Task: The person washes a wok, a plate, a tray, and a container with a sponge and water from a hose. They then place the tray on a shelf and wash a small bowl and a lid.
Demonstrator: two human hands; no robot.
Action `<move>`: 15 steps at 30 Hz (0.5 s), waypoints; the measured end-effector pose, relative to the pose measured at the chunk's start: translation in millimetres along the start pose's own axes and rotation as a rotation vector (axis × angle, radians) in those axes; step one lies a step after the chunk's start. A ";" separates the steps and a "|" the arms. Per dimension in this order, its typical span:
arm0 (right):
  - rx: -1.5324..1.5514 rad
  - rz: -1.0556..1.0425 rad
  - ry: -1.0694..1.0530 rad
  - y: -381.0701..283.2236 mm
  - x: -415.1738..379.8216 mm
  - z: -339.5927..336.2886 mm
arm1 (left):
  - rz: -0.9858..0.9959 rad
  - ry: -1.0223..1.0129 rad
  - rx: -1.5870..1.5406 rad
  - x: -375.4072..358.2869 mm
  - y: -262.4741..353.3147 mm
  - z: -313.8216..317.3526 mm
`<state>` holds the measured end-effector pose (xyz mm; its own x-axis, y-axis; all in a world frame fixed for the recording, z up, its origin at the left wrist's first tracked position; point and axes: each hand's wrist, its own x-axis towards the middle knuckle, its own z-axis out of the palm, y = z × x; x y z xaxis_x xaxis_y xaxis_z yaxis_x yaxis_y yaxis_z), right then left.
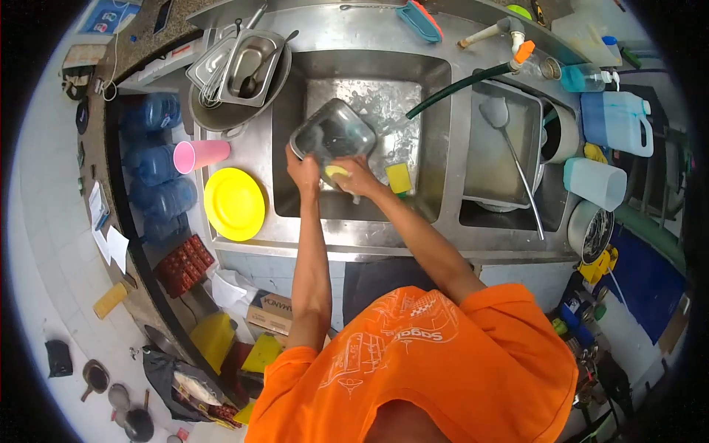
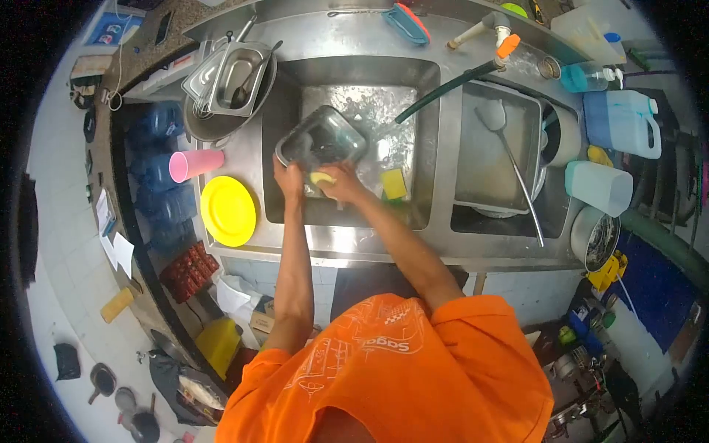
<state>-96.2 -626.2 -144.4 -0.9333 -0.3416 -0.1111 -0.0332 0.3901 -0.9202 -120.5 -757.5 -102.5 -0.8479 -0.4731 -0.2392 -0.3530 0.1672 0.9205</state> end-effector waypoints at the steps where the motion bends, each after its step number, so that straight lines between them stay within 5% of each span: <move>1: -0.171 0.008 0.014 -2.4 -1.5 -1.6 | 0.019 0.081 0.024 -8.4 -5.8 9.7; 4: 0.181 0.217 -0.136 6.1 -0.1 10.3 | 0.071 0.171 0.049 -11.5 -12.0 23.6; 5: 0.351 0.121 -0.021 40.2 -11.6 36.0 | 0.064 0.171 0.099 -5.9 -10.1 18.3; 6: 0.348 0.120 -0.029 30.5 -16.6 23.0 | 0.060 0.176 0.146 1.3 -9.9 13.1; 8: -0.115 -0.240 -0.238 -1.0 -38.5 -16.7 | 0.048 0.188 0.210 12.9 -13.5 -3.6; 11: -0.195 -0.264 -0.211 44.4 -36.0 -43.8 | -0.263 -0.077 -0.093 28.6 -16.8 -33.4; 15: -0.132 -0.311 -0.158 17.7 -48.5 -6.0 | -0.157 -0.033 0.047 24.4 -11.4 -23.5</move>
<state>-53.7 -597.6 -153.1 -0.8047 -0.5851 0.1003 -0.3621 0.3500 -0.8639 -127.9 -791.4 -111.6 -0.7932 -0.4684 -0.3892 -0.4993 0.1342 0.8560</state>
